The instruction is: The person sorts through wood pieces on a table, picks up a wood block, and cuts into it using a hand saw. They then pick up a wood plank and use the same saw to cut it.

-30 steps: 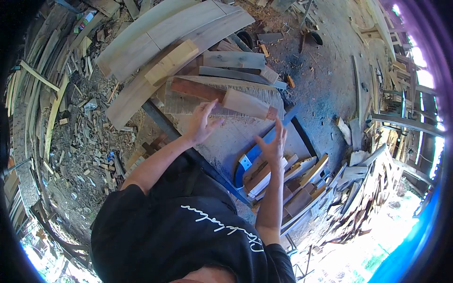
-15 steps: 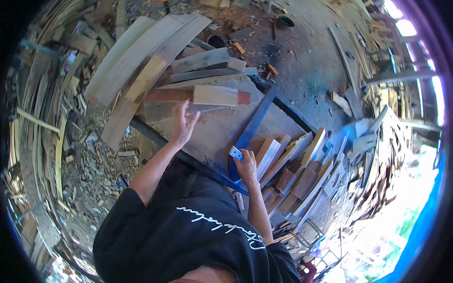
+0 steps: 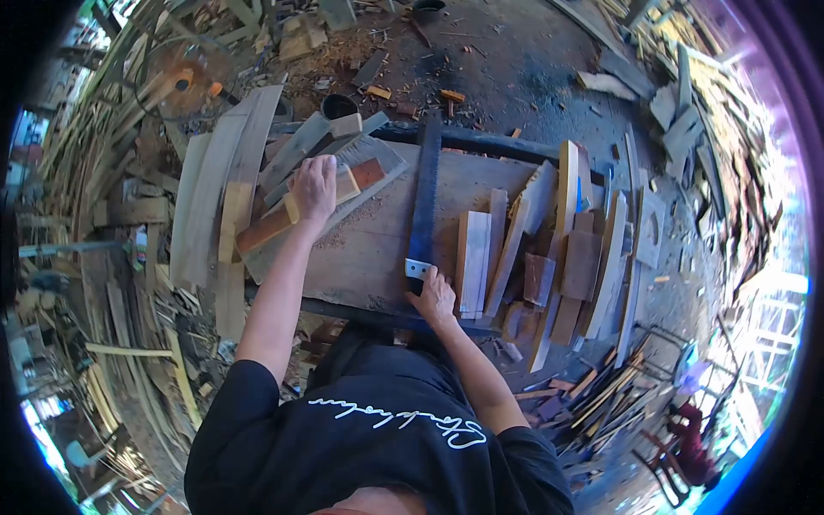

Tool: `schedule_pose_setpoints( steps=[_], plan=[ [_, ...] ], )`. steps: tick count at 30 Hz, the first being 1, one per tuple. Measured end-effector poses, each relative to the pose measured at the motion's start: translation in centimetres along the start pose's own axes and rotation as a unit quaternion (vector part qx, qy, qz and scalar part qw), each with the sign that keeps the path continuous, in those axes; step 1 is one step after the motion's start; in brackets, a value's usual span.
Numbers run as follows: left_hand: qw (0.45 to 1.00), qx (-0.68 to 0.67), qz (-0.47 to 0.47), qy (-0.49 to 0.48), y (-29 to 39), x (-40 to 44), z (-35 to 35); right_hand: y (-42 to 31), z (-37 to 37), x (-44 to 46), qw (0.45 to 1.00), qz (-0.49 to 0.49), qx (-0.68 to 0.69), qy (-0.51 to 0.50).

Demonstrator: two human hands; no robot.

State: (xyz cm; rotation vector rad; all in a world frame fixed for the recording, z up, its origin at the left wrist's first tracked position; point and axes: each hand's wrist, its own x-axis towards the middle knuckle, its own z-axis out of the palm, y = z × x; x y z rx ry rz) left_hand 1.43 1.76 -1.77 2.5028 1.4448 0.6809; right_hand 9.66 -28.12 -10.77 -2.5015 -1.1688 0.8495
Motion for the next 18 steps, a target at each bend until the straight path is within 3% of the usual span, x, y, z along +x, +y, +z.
schedule_pose_setpoints(
  steps=[2, 4, 8, 10, 12, 15, 18],
  plan=[
    [0.990, 0.058, -0.078, -0.103, -0.8, 0.5, 2.2, -0.1, 0.1, 0.0, 1.000, 0.021, 0.023, -0.002],
    [0.989, 0.093, -0.057, -0.098, -0.5, 0.4, 2.9, -0.2, -0.1, -0.1, 0.998, 0.043, 0.041, -0.006],
    [0.982, 0.123, -0.106, -0.102, 0.6, 0.7, 2.6, 0.2, -0.3, -0.2, 0.989, 0.046, 0.138, 0.012],
    [0.978, 0.135, -0.116, -0.106, 0.7, 0.9, 2.6, 0.2, -0.6, -0.1, 0.962, 0.053, 0.267, 0.029],
    [0.977, 0.144, -0.110, -0.116, 0.6, 1.2, 2.8, -0.2, -0.7, -0.2, 0.961, 0.032, 0.267, 0.071],
    [0.975, 0.150, -0.102, -0.125, 0.5, 1.3, 2.9, -1.8, -2.3, -0.3, 0.943, 0.106, 0.296, 0.109],
    [0.977, 0.149, -0.096, -0.115, 0.7, 1.1, 2.7, -1.9, -3.0, -0.7, 0.919, 0.027, 0.365, 0.148]
  ],
)
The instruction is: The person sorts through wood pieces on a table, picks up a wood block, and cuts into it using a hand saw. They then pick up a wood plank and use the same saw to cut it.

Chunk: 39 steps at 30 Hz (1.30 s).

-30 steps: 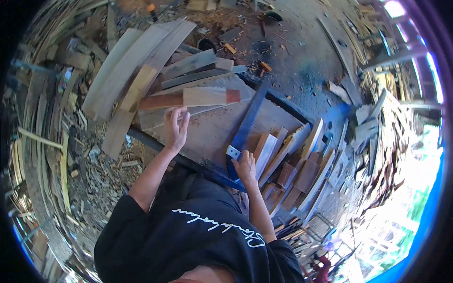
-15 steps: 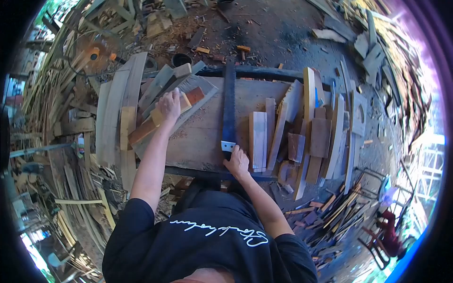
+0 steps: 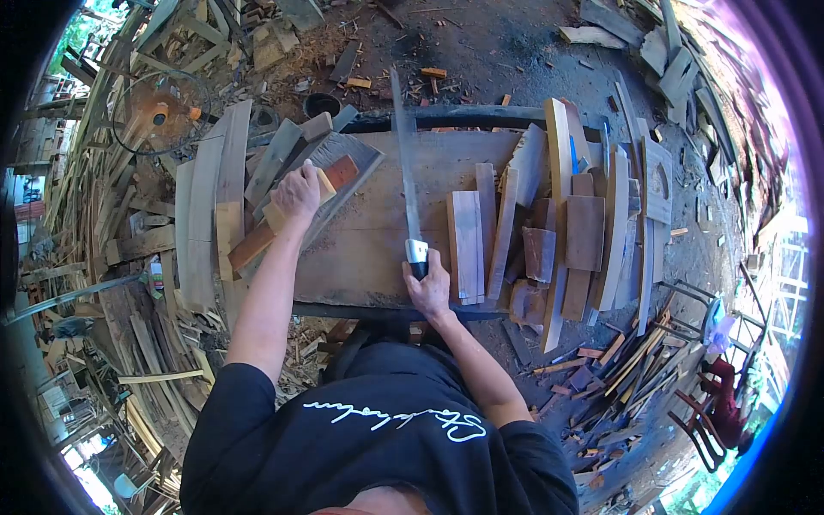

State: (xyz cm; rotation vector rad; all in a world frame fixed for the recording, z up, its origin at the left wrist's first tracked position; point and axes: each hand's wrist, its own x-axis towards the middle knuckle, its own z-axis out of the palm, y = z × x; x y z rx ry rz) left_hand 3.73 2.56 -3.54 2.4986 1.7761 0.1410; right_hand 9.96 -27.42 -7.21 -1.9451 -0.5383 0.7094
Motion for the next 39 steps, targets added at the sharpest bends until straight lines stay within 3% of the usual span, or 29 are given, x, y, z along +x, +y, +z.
schedule_pose_setpoints(
  steps=[4, 12, 20, 23, 28, 35, 39],
  plan=[
    [1.000, -0.011, -0.007, 0.017, -0.3, -0.2, 0.2, -1.9, 0.5, -0.5, 0.995, -0.087, 0.049, -0.009],
    [0.999, 0.018, -0.040, -0.020, 0.7, -0.1, -0.7, -1.7, 2.8, -1.0, 0.986, -0.118, 0.014, -0.118],
    [0.998, 0.021, -0.040, -0.045, 1.0, -0.3, -1.0, -3.2, 0.0, -3.1, 0.989, -0.059, 0.015, -0.132],
    [1.000, 0.023, -0.020, -0.008, 0.8, -0.4, -0.6, -3.4, 2.2, -0.9, 0.988, -0.061, 0.050, -0.131],
    [0.999, 0.033, -0.026, -0.025, 0.8, 0.1, -0.4, -5.1, 6.6, 3.6, 0.990, -0.060, 0.053, -0.114],
    [0.999, 0.028, -0.026, -0.023, 0.9, 0.1, -0.6, -1.6, 0.0, -3.9, 0.985, -0.025, 0.066, -0.156],
    [0.999, 0.037, -0.010, -0.005, 0.4, -0.1, 0.1, -4.5, 4.6, 2.7, 0.983, -0.011, 0.066, -0.169]
  ],
)
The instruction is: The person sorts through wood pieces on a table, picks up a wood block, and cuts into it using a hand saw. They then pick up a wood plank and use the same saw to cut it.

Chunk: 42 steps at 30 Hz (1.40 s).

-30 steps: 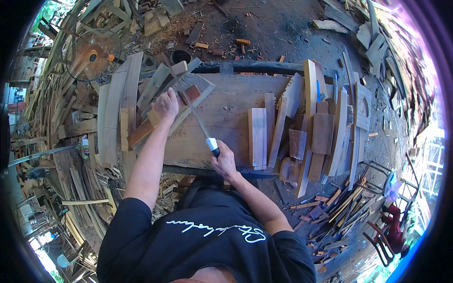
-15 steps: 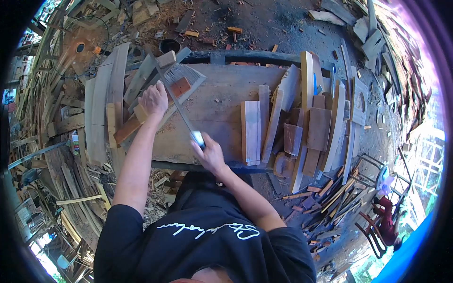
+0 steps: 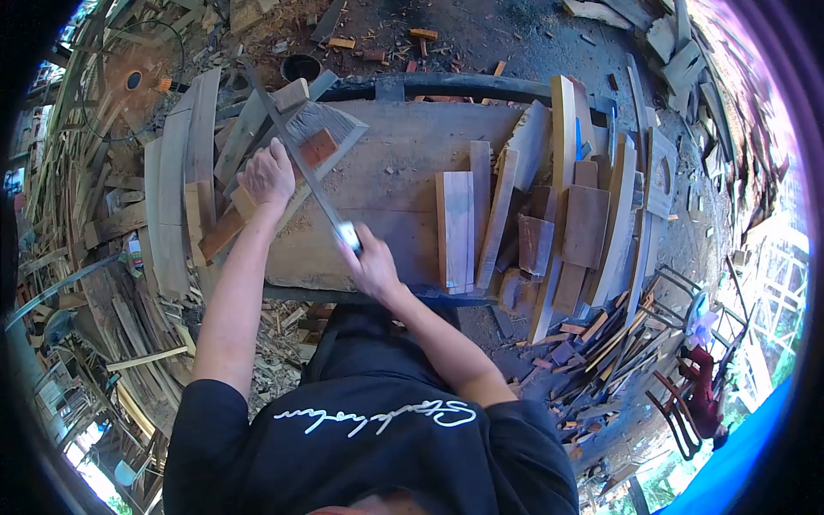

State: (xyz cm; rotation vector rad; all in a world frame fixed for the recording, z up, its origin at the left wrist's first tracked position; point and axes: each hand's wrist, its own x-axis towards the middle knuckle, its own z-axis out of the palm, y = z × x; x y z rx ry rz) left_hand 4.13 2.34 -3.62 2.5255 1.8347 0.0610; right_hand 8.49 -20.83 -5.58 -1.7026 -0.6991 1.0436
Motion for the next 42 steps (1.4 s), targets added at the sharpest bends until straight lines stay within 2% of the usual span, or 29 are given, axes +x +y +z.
schedule_pose_setpoints(
  steps=[4, 6, 8, 9, 10, 11, 13, 15, 17, 19, 20, 21, 23, 25, 28, 31, 33, 34, 35, 37, 39, 41, 42],
  plan=[
    [1.000, -0.005, -0.010, 0.009, 0.8, 0.1, -0.6, -0.4, 1.2, 1.7, 1.000, -0.003, 0.009, 0.015],
    [0.999, 0.009, -0.036, -0.026, 0.5, 0.4, 0.0, 0.1, -0.2, -2.0, 1.000, 0.009, -0.001, 0.013],
    [0.998, -0.034, -0.048, -0.013, 0.6, 0.2, -0.5, 2.4, -1.5, -6.0, 1.000, -0.010, -0.013, 0.012],
    [0.998, -0.028, -0.049, -0.025, 0.5, 0.3, -0.3, 2.1, -2.6, -7.1, 0.998, 0.050, 0.007, -0.039],
    [0.998, -0.044, -0.021, 0.044, 0.0, 0.0, 0.6, 1.4, -2.7, -6.7, 0.996, 0.061, 0.031, -0.052],
    [0.998, -0.033, -0.035, 0.046, -0.6, -0.3, 0.2, 2.0, -1.9, -5.4, 0.999, 0.009, 0.014, -0.036],
    [1.000, -0.026, -0.003, 0.001, 0.0, -0.1, -0.7, 0.2, -0.5, -0.2, 1.000, -0.005, -0.004, -0.028],
    [1.000, -0.021, -0.002, -0.003, 0.2, -0.2, -0.9, -0.3, 1.3, 4.6, 1.000, 0.011, -0.009, -0.012],
    [0.999, -0.028, -0.014, 0.006, 0.2, -0.1, -0.4, -1.5, 1.1, 4.3, 0.999, 0.017, -0.031, -0.005],
    [0.999, -0.043, -0.010, 0.006, 0.4, -0.1, -0.5, 0.0, -0.1, 0.8, 0.999, -0.029, -0.014, -0.003],
    [0.999, -0.032, -0.017, 0.006, 0.2, 0.1, -0.3, 0.3, -1.3, -1.6, 0.999, 0.017, -0.017, -0.034],
    [1.000, -0.020, -0.024, 0.004, 0.1, 0.1, 0.1, 1.0, -2.1, -3.9, 1.000, -0.002, -0.002, -0.026],
    [1.000, -0.014, -0.017, -0.010, 0.3, 0.3, -0.4, 1.3, -3.4, -6.2, 0.998, 0.027, 0.027, -0.056],
    [1.000, 0.000, -0.006, -0.025, 0.3, -0.2, -0.6, 1.5, -2.4, -3.5, 0.999, 0.002, -0.007, -0.052],
    [1.000, 0.005, -0.005, -0.023, 0.1, 0.0, -0.4, 0.1, 0.8, 4.3, 1.000, -0.022, 0.010, -0.020],
    [1.000, -0.003, -0.008, 0.001, 0.1, 0.1, -0.1, -0.3, 1.2, 3.9, 1.000, -0.023, 0.006, 0.008],
    [1.000, -0.013, -0.004, 0.000, 0.2, 0.1, -0.2, 0.6, -0.9, -1.0, 1.000, -0.017, 0.013, -0.021],
    [1.000, -0.017, -0.005, 0.001, 0.2, 0.0, -0.2, 1.1, -2.3, -3.7, 0.997, 0.054, 0.006, -0.059],
    [1.000, -0.020, -0.007, -0.004, 0.1, 0.1, -0.1, 2.9, -3.3, -6.1, 0.999, 0.005, 0.003, -0.053],
    [1.000, -0.005, 0.009, 0.022, -0.1, -0.1, 0.1, 2.5, -3.7, -6.8, 0.999, 0.003, 0.015, -0.043],
    [1.000, -0.003, 0.010, 0.014, 0.1, -0.3, 0.0, 1.6, -2.6, -2.8, 0.997, 0.029, 0.012, -0.067],
    [1.000, -0.001, 0.008, 0.018, 0.2, 0.0, -0.3, 0.9, -0.1, 3.5, 0.999, -0.035, 0.018, -0.034],
    [1.000, -0.005, 0.006, 0.018, 0.1, 0.0, -0.1, 0.3, 0.6, 4.7, 0.999, -0.037, 0.021, -0.035]
  ],
)
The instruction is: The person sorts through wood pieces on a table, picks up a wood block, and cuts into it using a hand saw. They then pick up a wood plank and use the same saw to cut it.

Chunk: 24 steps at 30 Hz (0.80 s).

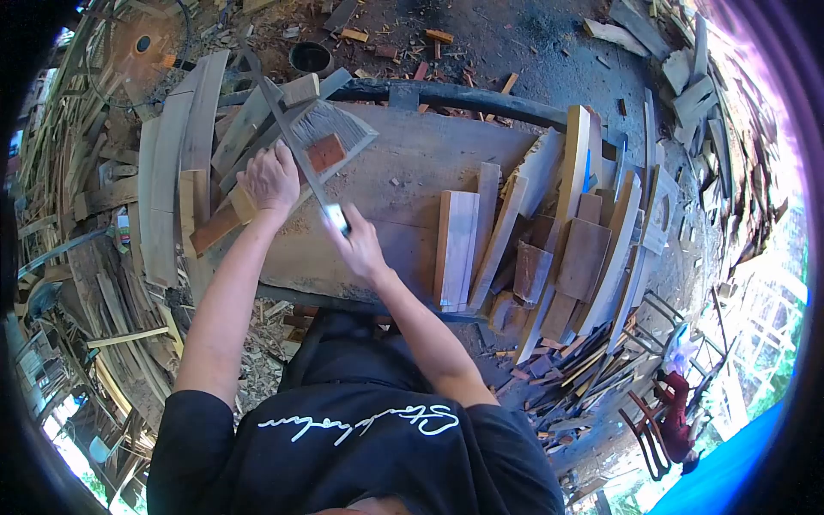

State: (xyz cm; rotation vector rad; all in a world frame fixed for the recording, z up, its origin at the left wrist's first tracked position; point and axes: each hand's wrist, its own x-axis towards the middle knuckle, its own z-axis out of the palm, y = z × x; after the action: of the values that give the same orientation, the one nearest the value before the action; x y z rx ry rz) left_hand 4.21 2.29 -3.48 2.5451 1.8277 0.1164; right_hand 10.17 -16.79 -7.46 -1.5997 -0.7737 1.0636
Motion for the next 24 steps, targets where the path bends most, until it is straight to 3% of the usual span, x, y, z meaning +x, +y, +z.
schedule_pose_setpoints(
  steps=[3, 7, 10, 13, 16, 21, 24],
  plan=[
    [1.000, 0.005, -0.001, -0.008, -0.1, 0.1, 0.1, -0.9, 0.1, -0.2, 0.999, 0.042, 0.001, 0.007],
    [1.000, -0.002, -0.009, -0.018, 0.1, 0.1, -0.1, 1.3, -4.0, -11.3, 0.996, 0.075, 0.020, -0.044],
    [1.000, 0.020, -0.004, -0.019, 0.0, 0.0, -0.1, 1.9, -3.7, -10.8, 0.998, 0.039, 0.004, -0.043],
    [1.000, 0.010, -0.002, -0.015, -0.1, 0.0, 0.3, 1.1, -0.7, -0.7, 1.000, -0.002, 0.007, -0.018],
    [1.000, 0.016, -0.001, -0.007, -0.3, 0.0, 0.5, -1.5, 0.0, 0.7, 0.999, 0.048, 0.003, 0.000],
    [1.000, -0.009, -0.004, -0.012, -0.4, 0.1, 0.8, 2.5, -4.6, -12.3, 0.996, 0.061, 0.004, -0.066],
    [1.000, -0.010, 0.005, 0.011, -0.4, -0.3, 1.0, 2.0, -4.4, -10.7, 0.996, 0.053, 0.009, -0.067]
  ],
)
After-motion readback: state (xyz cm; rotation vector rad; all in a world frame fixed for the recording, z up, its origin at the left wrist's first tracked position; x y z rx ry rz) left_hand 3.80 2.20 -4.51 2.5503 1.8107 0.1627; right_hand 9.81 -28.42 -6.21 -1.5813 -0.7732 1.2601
